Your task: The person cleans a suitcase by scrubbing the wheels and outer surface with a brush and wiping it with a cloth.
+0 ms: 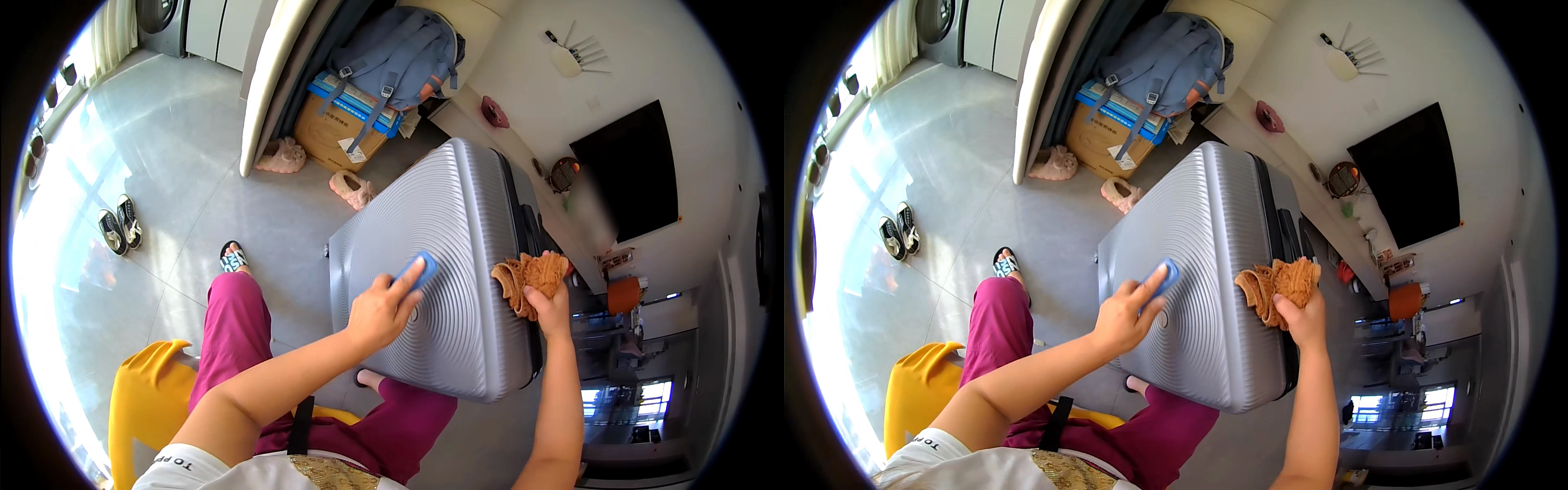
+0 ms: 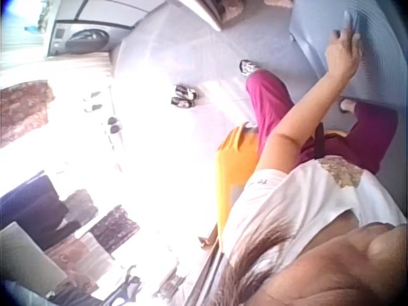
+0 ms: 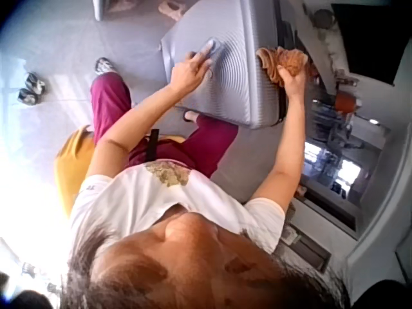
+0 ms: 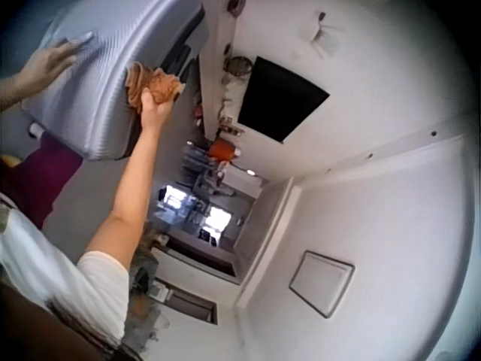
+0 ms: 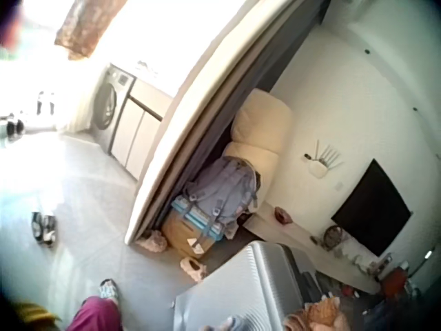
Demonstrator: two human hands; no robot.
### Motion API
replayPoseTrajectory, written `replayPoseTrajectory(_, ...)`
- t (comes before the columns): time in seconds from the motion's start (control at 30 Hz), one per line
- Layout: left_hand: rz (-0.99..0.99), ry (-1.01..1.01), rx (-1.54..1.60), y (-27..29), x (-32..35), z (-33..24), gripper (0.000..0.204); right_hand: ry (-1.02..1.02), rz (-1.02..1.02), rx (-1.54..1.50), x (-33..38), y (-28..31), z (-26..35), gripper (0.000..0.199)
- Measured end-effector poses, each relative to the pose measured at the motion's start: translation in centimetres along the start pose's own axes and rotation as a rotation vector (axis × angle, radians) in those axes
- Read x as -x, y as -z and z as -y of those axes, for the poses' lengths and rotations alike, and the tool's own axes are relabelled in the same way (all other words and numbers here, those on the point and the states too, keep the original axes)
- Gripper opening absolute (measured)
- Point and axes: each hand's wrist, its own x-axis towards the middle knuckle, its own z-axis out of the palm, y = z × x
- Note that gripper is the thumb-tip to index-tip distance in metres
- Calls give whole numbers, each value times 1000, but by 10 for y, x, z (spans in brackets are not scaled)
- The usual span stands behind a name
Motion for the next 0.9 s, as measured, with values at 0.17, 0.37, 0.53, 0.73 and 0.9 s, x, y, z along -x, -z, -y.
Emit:
replayPoseTrajectory(0.17, -5, 68, 157, -18, -23, -1, 44, 198, -190, -105, 3, -16, -21, 72)
replayPoseTrajectory(0.37, 6, 18, 140, -22, 15, 23, 41, 274, -211, -18, 6, -18, -20, 73)
replayPoseTrajectory(0.53, 28, 134, 306, -9, -25, -27, 40, 322, -200, -19, 7, -22, -15, 71)
replayPoseTrajectory(0.73, -111, 307, 376, -25, 1, -16, 43, 429, -213, 34, 8, -17, -20, 61)
replayPoseTrajectory(0.9, -19, 227, 248, -15, -5, -52, 44, 364, -207, 9, 13, -19, -22, 63)
